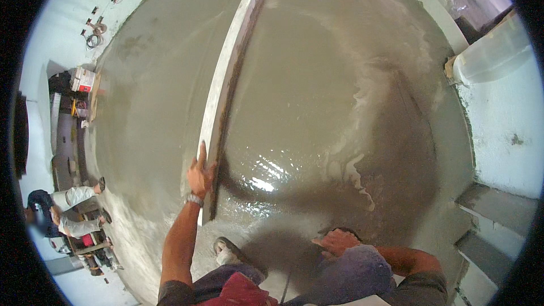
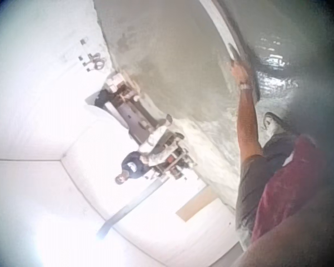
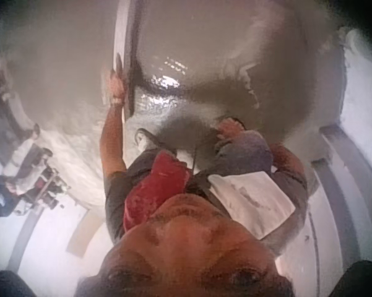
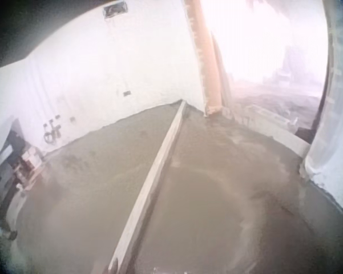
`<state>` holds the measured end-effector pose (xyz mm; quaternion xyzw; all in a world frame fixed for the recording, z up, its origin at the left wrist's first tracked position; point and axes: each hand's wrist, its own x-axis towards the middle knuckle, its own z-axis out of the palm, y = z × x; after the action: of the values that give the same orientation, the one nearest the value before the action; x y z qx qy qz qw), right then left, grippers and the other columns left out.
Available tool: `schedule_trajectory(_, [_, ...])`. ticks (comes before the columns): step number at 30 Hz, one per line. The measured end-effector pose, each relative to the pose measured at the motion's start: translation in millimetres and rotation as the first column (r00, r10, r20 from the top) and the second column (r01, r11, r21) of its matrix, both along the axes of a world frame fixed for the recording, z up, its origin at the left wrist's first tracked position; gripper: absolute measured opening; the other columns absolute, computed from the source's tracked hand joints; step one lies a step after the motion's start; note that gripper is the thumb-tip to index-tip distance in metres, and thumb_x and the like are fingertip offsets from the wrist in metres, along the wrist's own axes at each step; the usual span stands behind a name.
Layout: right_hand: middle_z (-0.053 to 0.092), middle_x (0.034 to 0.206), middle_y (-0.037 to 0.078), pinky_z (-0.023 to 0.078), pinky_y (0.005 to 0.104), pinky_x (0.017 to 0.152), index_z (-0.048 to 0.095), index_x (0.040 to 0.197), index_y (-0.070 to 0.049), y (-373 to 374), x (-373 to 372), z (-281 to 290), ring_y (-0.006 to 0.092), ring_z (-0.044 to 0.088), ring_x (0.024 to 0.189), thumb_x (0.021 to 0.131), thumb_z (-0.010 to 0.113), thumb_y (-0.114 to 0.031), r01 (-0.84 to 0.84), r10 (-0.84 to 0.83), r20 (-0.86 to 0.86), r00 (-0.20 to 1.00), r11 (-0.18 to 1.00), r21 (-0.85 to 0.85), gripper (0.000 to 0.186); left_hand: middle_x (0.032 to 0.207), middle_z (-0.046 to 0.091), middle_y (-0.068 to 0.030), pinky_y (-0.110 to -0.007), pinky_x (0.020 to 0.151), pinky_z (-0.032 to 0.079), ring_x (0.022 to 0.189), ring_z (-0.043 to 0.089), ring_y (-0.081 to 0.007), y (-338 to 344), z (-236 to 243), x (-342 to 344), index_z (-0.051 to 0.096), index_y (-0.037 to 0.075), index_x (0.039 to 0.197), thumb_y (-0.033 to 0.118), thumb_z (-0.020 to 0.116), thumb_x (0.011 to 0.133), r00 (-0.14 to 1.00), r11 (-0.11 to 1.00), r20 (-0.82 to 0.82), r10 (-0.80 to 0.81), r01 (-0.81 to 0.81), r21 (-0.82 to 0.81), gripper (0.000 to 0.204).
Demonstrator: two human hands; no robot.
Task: The person uses a long straightedge to level wet concrete on a floor. They repeatedly pull the straightedge across the surface to create a flat plane, occasionally using a trowel to fill low spots.
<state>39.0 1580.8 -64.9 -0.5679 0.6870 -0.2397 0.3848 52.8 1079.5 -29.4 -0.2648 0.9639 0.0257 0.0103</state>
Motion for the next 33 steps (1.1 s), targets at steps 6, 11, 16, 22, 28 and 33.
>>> schedule_trajectory(6, [0.06,0.101,0.009,0.042,0.0406,0.087,0.04,0.144,-0.014,9.5,0.8,-4.0,0.0258,0.054,0.094,0.095,0.053,-0.037,0.014,-0.014,-0.004,1.0,1.0,-0.022,0.055,0.103,0.062,-0.0314,-0.046,0.06,0.055,0.081,0.066,-0.0444,40.4,2.4,20.1,0.02,0.03,0.152,0.035,0.071,0.081,0.99,0.984,0.129,0.056,-0.077,0.158,0.087])
schedule_trajectory(11, [0.06,0.102,0.01,0.043,0.0417,0.086,0.041,0.143,-0.014,-1.8,-6.4,12.2,0.0269,0.054,0.094,0.094,0.054,-0.036,0.014,-0.013,-0.011,1.0,0.999,0.044,0.055,0.105,0.061,-0.0312,-0.045,0.061,0.055,0.079,0.066,-0.0449,34.5,-1.4,-32.5,0.016,0.031,0.152,0.035,0.07,0.082,0.999,0.999,0.049,-0.007,0.005,0.047,0.089])
schedule_trajectory(16, [0.061,0.105,0.012,0.044,0.0427,0.087,0.042,0.142,-0.016,2.5,-1.5,5.8,0.0292,0.054,0.095,0.093,0.055,-0.035,0.051,-0.051,-0.013,0.999,0.999,0.013,0.054,0.109,0.06,-0.0319,-0.045,0.063,0.056,0.079,0.066,-0.0446,46.8,4.1,-59.3,0.016,0.033,0.152,0.037,0.069,0.083,0.996,0.997,0.084,0.014,-0.02,0.069,0.087])
schedule_trajectory(22, [0.059,0.107,0.015,0.045,0.0446,0.086,0.04,0.143,-0.013,4.9,-1.6,6.8,0.0315,0.054,0.097,0.093,0.054,-0.033,0.05,-0.051,0.033,0.998,0.998,0.039,0.056,0.106,0.061,-0.0305,-0.044,0.056,0.056,0.076,0.068,-0.0411,77.2,-3.4,-3.3,0.022,0.034,0.151,0.039,0.068,0.083,0.997,1.0,0.077,0.014,-0.014,-0.003,0.083])
schedule_trajectory(28, [0.056,0.108,0.018,0.045,0.0467,0.083,0.037,0.144,-0.009,6.5,-1.0,3.0,0.0333,0.051,0.099,0.092,0.055,-0.03,0.056,-0.057,0.067,0.996,0.998,0.014,0.058,0.108,0.061,-0.0321,-0.045,0.058,0.057,0.082,0.067,-0.0454,93.7,-2.9,-52.1,0.013,0.035,0.152,0.037,0.07,0.082,0.997,0.997,0.071,0.019,-0.024,0.068,0.091])
schedule_trajectory(33, [0.058,0.1,0.014,0.043,0.0429,0.088,0.035,0.145,-0.012,3.8,-7.3,9.5,0.0302,0.054,0.096,0.096,0.05,-0.033,0.075,-0.073,0.027,0.997,0.994,-0.078,0.055,0.106,0.062,-0.03,-0.045,0.056,0.057,0.077,0.068,-0.0429,104.0,0.2,-104.3,0.011,0.035,0.152,0.034,0.07,0.083,0.997,0.998,0.073,0.038,-0.042,0.054,0.091])
